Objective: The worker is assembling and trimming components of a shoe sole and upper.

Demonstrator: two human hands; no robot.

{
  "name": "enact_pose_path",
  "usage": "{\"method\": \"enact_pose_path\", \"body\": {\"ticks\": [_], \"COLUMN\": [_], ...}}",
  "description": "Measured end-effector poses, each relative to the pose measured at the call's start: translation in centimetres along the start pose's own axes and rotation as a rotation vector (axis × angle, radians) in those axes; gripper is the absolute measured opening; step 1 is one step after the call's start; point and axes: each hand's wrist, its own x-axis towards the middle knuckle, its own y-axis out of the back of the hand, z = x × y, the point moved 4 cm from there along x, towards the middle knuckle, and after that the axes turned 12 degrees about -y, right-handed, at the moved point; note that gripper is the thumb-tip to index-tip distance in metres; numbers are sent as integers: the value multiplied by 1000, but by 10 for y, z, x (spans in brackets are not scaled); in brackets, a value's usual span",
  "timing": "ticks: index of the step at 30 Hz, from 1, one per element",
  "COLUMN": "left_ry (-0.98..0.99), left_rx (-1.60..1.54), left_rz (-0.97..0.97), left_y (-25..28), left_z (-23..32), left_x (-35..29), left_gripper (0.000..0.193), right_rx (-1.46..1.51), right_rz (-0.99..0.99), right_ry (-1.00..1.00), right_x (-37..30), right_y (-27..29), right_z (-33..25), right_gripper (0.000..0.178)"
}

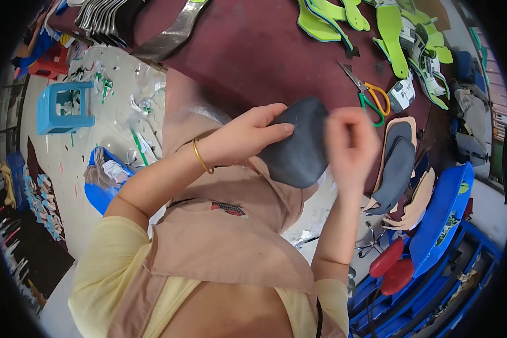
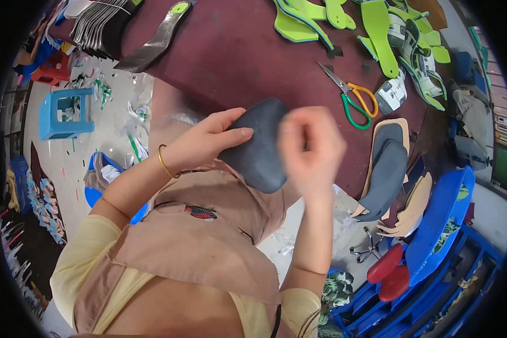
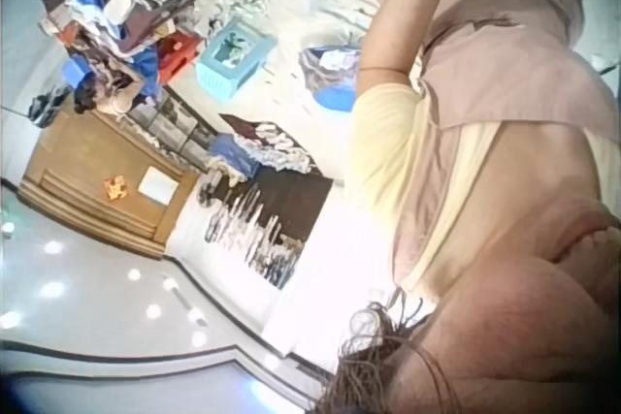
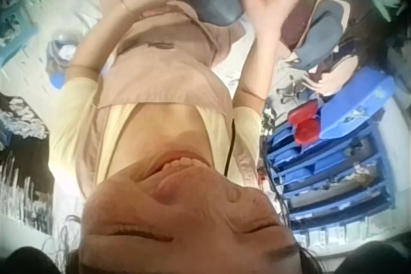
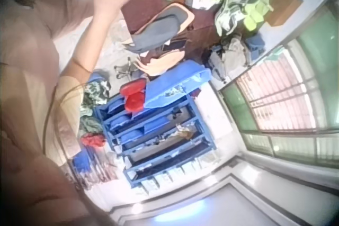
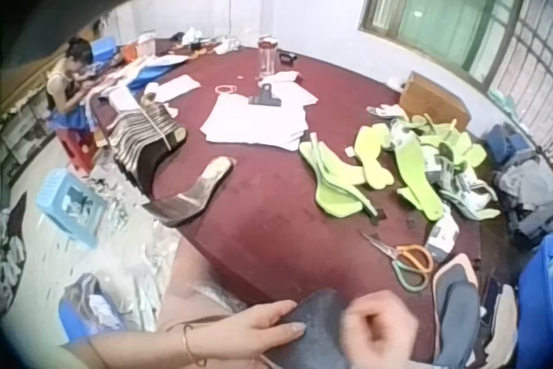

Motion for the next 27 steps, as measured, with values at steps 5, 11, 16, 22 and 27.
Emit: {"method": "enact_pose_path", "body": {"ticks": [5, 11, 16, 22, 27], "left_ry": [-77, -285, -380, -306, -362], "left_rx": [167, 638, 356, 310, 247], "left_rz": [-18, -21, 121, 233, 299], "left_y": [12, 14, 28, 45, 55], "left_z": [-6, 16, 15, 27, 33], "left_x": [6, -1, 2, -2, -9], "left_gripper": [21, 14, 18, 21, 21], "right_rx": [-6, 77, 354, 35, 80], "right_rz": [-101, -154, 87, 104, 204], "right_ry": [60, -147, -367, 90, 17], "right_x": [-5, 5, 24, 27, 35], "right_y": [-32, -37, -21, -51, -70], "right_z": [-8, -6, 28, -18, -31], "right_gripper": [16, 17, 12, 17, 44]}}
